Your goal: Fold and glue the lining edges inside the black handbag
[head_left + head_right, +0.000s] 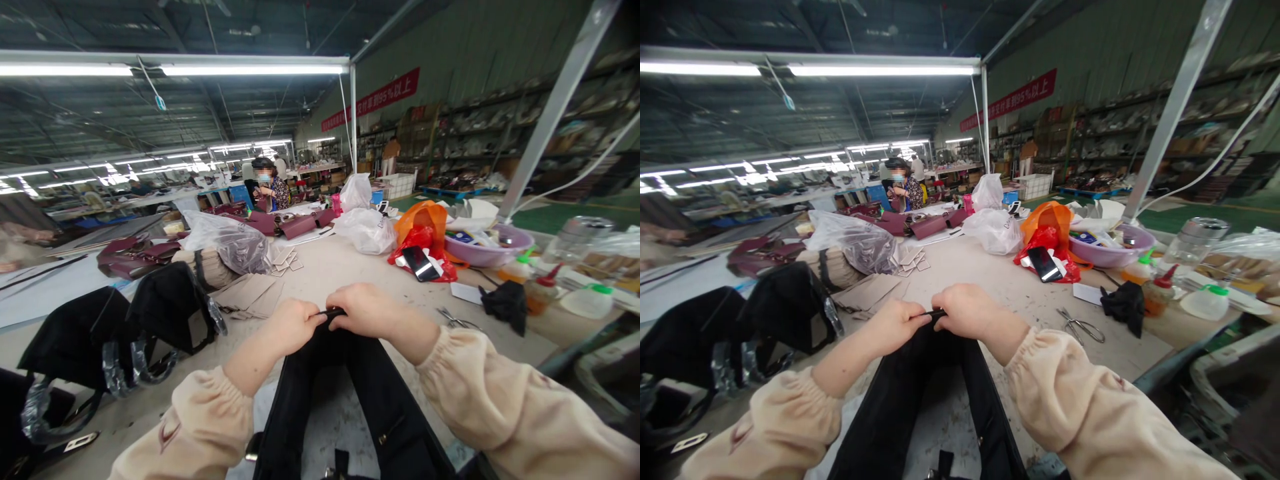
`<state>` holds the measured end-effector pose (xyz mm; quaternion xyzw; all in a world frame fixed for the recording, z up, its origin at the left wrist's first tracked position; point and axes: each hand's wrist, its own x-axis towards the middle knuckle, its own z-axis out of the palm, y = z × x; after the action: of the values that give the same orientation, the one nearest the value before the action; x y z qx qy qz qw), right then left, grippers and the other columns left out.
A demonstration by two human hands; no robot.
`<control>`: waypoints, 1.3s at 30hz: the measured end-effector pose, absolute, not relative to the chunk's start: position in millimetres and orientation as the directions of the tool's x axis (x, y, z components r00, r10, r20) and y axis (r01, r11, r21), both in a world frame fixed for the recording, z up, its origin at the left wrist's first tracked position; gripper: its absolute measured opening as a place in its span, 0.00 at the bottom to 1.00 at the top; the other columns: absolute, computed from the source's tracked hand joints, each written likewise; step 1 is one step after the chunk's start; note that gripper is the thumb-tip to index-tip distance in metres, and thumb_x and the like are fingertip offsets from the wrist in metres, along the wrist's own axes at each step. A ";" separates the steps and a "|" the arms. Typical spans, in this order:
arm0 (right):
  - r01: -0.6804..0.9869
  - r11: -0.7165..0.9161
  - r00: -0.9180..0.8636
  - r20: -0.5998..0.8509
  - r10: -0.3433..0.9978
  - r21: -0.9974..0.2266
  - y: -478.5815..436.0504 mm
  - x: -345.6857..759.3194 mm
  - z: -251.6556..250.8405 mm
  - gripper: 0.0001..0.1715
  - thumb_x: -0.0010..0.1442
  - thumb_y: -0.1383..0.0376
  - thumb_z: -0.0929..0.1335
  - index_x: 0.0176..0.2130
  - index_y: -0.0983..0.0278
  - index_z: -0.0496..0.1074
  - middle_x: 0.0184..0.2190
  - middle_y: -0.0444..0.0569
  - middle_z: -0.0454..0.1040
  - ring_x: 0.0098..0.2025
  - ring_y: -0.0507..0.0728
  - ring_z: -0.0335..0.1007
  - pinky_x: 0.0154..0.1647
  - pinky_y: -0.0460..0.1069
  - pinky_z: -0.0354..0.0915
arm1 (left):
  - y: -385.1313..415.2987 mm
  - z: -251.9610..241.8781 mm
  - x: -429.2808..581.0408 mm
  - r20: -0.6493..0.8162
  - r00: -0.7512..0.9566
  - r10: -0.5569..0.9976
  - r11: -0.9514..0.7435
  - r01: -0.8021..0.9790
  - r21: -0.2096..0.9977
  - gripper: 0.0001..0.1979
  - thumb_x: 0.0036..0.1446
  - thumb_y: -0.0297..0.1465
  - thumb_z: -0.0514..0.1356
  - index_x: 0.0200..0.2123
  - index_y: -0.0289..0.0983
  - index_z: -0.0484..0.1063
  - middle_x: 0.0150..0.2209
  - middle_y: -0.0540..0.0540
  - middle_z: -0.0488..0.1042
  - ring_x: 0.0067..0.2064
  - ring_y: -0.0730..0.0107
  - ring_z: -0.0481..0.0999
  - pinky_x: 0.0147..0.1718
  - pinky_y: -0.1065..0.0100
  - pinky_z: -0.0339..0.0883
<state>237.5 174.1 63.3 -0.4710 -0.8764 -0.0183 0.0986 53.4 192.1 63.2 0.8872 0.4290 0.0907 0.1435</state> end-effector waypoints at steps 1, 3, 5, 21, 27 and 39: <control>0.830 0.557 -0.543 0.181 0.820 -0.033 173.8 234.7 64.5 0.11 0.53 0.56 0.70 0.35 0.59 0.74 0.33 0.46 0.76 0.35 0.56 0.71 0.29 0.46 0.56 | 191.7 62.7 53.2 0.035 0.620 0.783 -0.591 0.727 0.350 0.16 0.58 0.34 0.52 0.20 0.36 0.69 0.15 0.54 0.59 0.20 0.76 0.59 0.23 0.72 0.50; 0.830 0.558 -0.553 0.154 0.819 0.013 173.2 230.7 66.0 0.11 0.56 0.55 0.68 0.34 0.60 0.74 0.32 0.46 0.76 0.35 0.56 0.71 0.30 0.47 0.57 | 191.5 60.3 52.1 0.031 0.624 0.781 -0.583 0.711 0.392 0.18 0.60 0.35 0.50 0.20 0.36 0.67 0.16 0.54 0.58 0.21 0.76 0.59 0.23 0.71 0.50; 0.831 0.555 -0.555 0.125 0.823 0.034 172.8 230.0 66.0 0.14 0.59 0.55 0.65 0.32 0.61 0.74 0.31 0.47 0.77 0.35 0.57 0.72 0.30 0.47 0.57 | 191.7 56.3 49.5 0.029 0.607 0.794 -0.551 0.700 0.454 0.20 0.60 0.36 0.48 0.19 0.36 0.64 0.16 0.55 0.58 0.22 0.75 0.60 0.23 0.71 0.50; 0.823 0.569 -0.567 0.068 0.821 0.001 173.5 240.7 69.0 0.19 0.62 0.55 0.62 0.33 0.62 0.77 0.30 0.50 0.78 0.31 0.56 0.72 0.29 0.46 0.56 | 181.1 66.0 50.8 0.060 0.594 0.802 -0.590 0.772 0.237 0.06 0.54 0.32 0.56 0.29 0.38 0.72 0.26 0.49 0.74 0.29 0.69 0.71 0.28 0.70 0.54; 0.795 0.606 -0.601 0.108 0.792 -0.020 175.8 245.6 64.8 0.20 0.62 0.56 0.61 0.31 0.62 0.76 0.27 0.50 0.77 0.29 0.56 0.71 0.27 0.47 0.55 | 184.6 67.0 63.6 0.076 0.610 0.789 -0.612 0.791 -0.002 0.13 0.58 0.33 0.51 0.25 0.37 0.71 0.24 0.45 0.74 0.27 0.66 0.71 0.25 0.68 0.50; 0.779 0.477 -0.479 0.105 0.872 -0.408 160.1 268.5 65.3 0.44 0.53 0.55 0.69 0.63 0.63 0.53 0.46 0.54 0.74 0.40 0.59 0.72 0.41 0.48 0.63 | 192.0 58.0 57.8 0.077 0.530 0.845 -0.534 0.844 0.048 0.15 0.60 0.33 0.50 0.25 0.37 0.71 0.24 0.45 0.75 0.27 0.67 0.71 0.27 0.68 0.52</control>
<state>268.5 160.1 65.3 -0.4877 -0.8459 0.1543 0.1510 57.8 192.0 58.0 0.8746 0.4828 0.0454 0.0021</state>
